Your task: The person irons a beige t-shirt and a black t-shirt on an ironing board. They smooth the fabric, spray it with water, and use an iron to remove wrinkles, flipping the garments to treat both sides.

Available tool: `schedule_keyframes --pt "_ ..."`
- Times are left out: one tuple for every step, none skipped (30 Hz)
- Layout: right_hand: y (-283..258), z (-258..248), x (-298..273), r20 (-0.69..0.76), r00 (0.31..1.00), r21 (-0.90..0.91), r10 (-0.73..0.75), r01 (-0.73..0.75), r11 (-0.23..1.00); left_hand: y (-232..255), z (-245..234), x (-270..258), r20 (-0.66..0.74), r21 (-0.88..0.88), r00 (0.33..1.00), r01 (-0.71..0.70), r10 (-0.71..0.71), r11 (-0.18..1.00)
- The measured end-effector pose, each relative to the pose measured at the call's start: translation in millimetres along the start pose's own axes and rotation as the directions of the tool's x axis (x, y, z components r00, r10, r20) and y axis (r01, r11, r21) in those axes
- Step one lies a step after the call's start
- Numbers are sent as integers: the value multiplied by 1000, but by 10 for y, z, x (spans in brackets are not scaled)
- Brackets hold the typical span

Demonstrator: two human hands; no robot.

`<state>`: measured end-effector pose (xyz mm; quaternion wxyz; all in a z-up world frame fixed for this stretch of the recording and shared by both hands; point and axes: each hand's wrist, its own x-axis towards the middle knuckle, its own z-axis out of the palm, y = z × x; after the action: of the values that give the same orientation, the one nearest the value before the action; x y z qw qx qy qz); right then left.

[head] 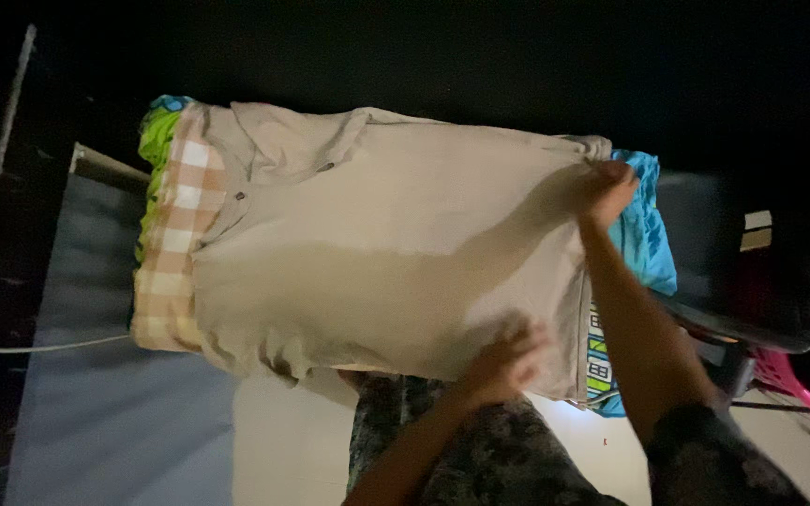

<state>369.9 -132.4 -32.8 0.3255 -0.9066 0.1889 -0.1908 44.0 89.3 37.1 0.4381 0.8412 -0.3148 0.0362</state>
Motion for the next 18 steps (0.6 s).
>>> schedule_keyframes --pt "-86 2 -158 38 996 -22 -75 76 997 -134 -125 10 -131 51 986 110 -102 993" --pt "-210 32 -448 105 977 -28 -183 187 982 -316 -320 -14 -265 87 944 224 -194 971" --pt "-383 73 -853 183 937 -10 -298 305 952 -499 -547 -47 -395 105 877 337 -272 936" --pt "-614 124 -1416 288 859 31 -422 432 901 -659 -759 -53 -519 106 787 447 -334 888" --pt "-878 130 -2035 389 746 77 -541 558 826 -784 -945 -63 -555 103 747 497 -365 862" --pt "-1140 75 -2560 464 618 114 -635 669 735 -895 -1092 -36 -590 98 705 546 -393 832" --pt "-1370 5 -2872 496 536 118 -683 738 664 -998 -1181 53 -509 185 774 527 -378 829" --pt "-1528 -64 -2989 516 518 104 -682 753 650 -1091 -1254 127 -419 269 831 498 -365 824" --pt "-1592 -142 -2949 532 584 86 -614 684 724 -1148 -1322 118 -322 350 876 462 -359 815" --pt "-1593 -201 -2817 546 642 66 -539 608 791 -1214 -1432 35 -251 460 891 453 -377 764" --pt "-1531 -265 -2664 555 696 41 -456 525 850 -1315 -1592 -74 -179 563 900 424 -397 709" --pt "-1378 -392 -2501 541 735 -62 -408 519 853 -1409 -1764 -216 -108 657 900 383 -422 649" --pt "-1210 -493 -2354 519 775 -165 -361 505 847 -1424 -1925 -464 -244 564 839 531 -487 632" --pt "-1022 -576 -2238 495 808 -241 -320 481 843 -1451 -2142 -753 -363 448 751 660 -552 603" --pt "-798 -668 -2125 456 844 -298 -283 444 845 -1569 -2465 -1009 -383 569 737 663 -557 486" --pt "-583 -736 -2049 414 875 -356 -249 408 841 -1639 -2751 -1261 -445 575 671 722 -593 386" --pt "-423 -743 -2020 363 901 -388 -236 377 841 -1691 -2983 -1450 -499 578 611 763 -614 289" --pt "-307 -731 -2046 305 926 -419 -222 340 842 -1725 -3130 -1564 -543 567 573 789 -614 235"
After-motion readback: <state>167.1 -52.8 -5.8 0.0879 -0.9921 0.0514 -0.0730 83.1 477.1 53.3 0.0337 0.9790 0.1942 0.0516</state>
